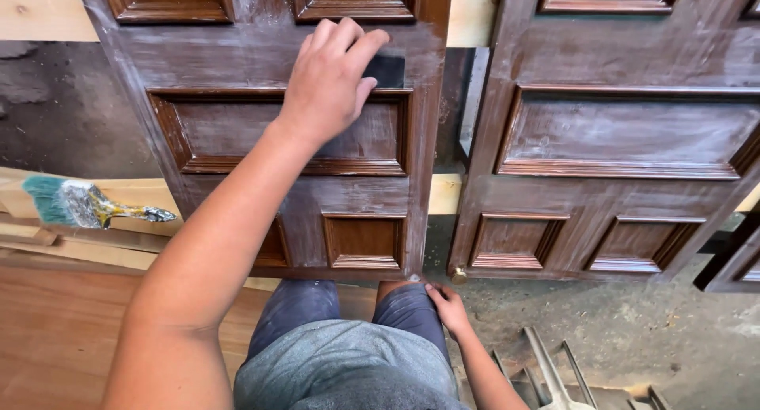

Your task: The person sands the surface of a wooden door using a sanding block. They move the block across the panels and edges of the door, focusing on smoothing the wood. The person briefly pauses to touch their face before resuming the sanding task.

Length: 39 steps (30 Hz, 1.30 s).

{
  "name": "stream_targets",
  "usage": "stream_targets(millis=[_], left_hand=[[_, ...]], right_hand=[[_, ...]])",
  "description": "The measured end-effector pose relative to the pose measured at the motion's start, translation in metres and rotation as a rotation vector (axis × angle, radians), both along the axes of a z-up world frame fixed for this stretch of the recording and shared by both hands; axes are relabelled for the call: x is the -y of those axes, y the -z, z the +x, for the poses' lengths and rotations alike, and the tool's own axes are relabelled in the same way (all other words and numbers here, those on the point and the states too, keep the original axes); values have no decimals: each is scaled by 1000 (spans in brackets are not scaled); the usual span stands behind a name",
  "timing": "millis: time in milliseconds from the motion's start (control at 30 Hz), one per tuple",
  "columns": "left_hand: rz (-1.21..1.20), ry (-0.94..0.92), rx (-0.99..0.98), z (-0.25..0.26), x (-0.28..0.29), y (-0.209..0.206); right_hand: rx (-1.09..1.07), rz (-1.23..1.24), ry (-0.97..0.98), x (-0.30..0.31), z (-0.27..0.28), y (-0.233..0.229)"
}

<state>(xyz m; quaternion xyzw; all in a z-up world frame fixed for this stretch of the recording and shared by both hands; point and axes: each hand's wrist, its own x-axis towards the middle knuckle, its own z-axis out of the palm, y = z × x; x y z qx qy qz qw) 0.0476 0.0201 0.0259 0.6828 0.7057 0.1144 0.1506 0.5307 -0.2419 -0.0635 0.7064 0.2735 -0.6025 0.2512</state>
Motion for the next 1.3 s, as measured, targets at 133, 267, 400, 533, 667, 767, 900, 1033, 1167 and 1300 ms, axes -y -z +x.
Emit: stream_targets(millis=[133,267,400,533,667,767,900,1033,1167,1300], left_hand=[[-102,-115,351,3,-15,-27],[95,-443,763,57,-25,-28],[340,-396,507,116,-34,40],[378,-405,-34,129,-35,59],[360,-306,-134,118,-31,54],[237,-317,-43,120,-25,45],[208,-354,17,137,-27,55],[400,-370,319,139,-53,67],[452,-461,377,140,-84,84],[453,-483,327,134,-103,78]], right_hand=[[23,-20,144,1,46,5],[70,-33,136,-12,61,9],[39,-12,104,-34,50,10],[15,-1,150,-45,52,13],[6,-2,126,-35,71,17],[21,-39,176,-28,80,14],[42,-74,145,-32,81,10],[23,-86,129,-43,75,9],[12,-91,103,-51,70,11],[8,-41,10,-59,66,9]])
